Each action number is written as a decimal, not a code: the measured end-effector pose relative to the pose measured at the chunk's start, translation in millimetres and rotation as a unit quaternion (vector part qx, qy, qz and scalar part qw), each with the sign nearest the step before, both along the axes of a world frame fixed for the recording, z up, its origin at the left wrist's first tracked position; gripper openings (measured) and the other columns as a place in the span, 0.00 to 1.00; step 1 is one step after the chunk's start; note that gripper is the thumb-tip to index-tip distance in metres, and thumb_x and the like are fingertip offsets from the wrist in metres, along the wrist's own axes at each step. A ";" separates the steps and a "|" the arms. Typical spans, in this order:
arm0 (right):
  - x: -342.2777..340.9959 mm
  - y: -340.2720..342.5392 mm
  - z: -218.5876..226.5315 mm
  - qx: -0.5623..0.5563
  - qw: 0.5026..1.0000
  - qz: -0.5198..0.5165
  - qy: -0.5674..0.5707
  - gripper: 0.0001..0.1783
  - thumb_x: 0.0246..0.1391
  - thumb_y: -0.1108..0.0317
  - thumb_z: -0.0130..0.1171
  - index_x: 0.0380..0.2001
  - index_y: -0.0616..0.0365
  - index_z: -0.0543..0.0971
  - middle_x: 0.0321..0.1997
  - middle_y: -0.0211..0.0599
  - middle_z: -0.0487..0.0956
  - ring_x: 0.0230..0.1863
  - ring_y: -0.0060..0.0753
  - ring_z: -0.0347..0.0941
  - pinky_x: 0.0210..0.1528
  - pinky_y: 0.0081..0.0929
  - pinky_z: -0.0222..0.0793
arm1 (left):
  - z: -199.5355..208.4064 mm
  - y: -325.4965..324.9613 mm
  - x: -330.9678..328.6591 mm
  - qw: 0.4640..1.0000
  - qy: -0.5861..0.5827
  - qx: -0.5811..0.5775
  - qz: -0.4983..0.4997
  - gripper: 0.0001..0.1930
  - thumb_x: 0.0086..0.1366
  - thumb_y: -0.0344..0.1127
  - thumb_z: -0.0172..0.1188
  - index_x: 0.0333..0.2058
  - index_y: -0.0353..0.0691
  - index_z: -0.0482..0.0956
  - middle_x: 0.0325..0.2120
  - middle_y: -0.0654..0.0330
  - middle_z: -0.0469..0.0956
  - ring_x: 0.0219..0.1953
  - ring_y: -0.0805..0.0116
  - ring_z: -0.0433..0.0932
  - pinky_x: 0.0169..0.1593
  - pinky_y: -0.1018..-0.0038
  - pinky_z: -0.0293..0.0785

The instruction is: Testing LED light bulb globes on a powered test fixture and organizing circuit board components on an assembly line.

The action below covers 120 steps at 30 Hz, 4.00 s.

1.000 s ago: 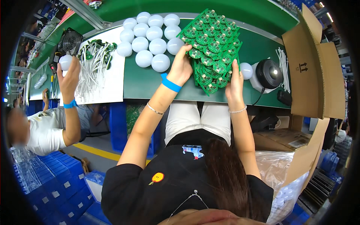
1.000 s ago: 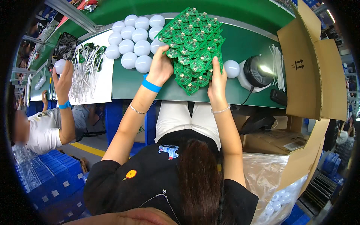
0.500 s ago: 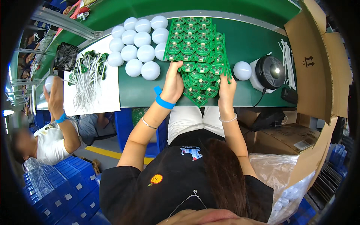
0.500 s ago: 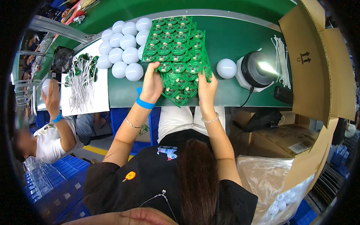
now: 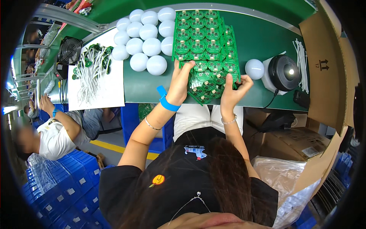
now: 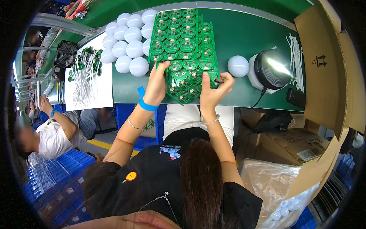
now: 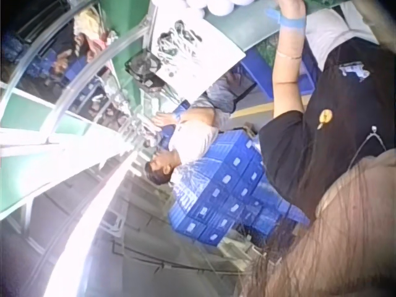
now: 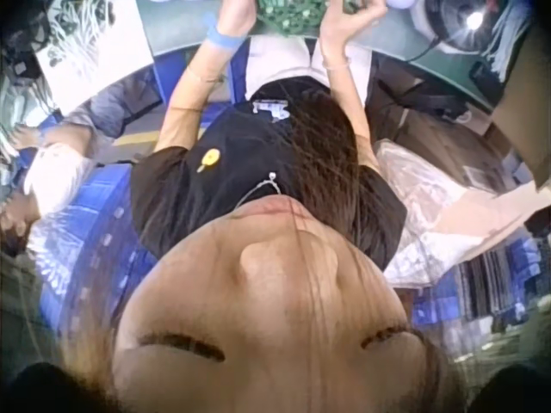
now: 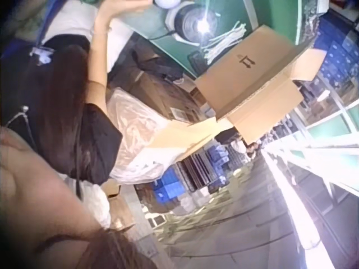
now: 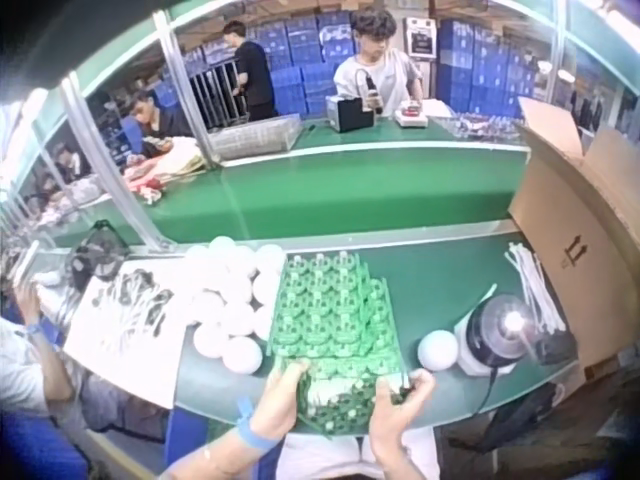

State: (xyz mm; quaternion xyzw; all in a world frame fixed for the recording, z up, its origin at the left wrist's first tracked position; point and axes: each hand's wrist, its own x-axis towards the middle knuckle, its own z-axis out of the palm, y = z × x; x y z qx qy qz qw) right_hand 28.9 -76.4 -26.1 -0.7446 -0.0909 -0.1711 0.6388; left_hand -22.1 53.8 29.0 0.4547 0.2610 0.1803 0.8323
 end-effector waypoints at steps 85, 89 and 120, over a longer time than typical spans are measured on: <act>99.8 0.1 86.0 -0.024 0.892 0.358 0.275 0.29 0.60 0.65 0.48 0.61 0.67 0.56 0.59 0.44 0.66 0.57 0.28 0.64 0.58 0.24 0.58 | 10.5 -14.1 -36.4 0.961 -0.010 0.270 0.048 0.44 0.58 0.40 0.58 0.63 0.28 0.38 0.64 0.40 0.33 0.67 0.51 0.34 0.66 0.66 0.36; 94.3 -4.7 87.3 -0.005 0.861 0.367 0.351 0.28 0.60 0.61 0.48 0.58 0.67 0.61 0.56 0.41 0.69 0.54 0.27 0.67 0.56 0.24 0.61 | -5.1 1.5 -14.1 0.999 -0.035 -0.019 0.004 0.45 0.61 0.50 0.55 0.62 0.26 0.38 0.64 0.40 0.35 0.67 0.53 0.34 0.66 0.67 0.36; 65.5 -21.1 72.6 0.156 0.799 0.327 0.480 0.33 0.59 0.41 0.39 0.57 0.56 0.65 0.59 0.35 0.67 0.59 0.37 0.60 0.62 0.39 0.51 | 16.9 31.7 -16.4 0.973 0.093 -0.078 -0.197 0.55 0.50 0.72 0.52 0.64 0.41 0.40 0.63 0.43 0.41 0.65 0.51 0.42 0.65 0.56 0.37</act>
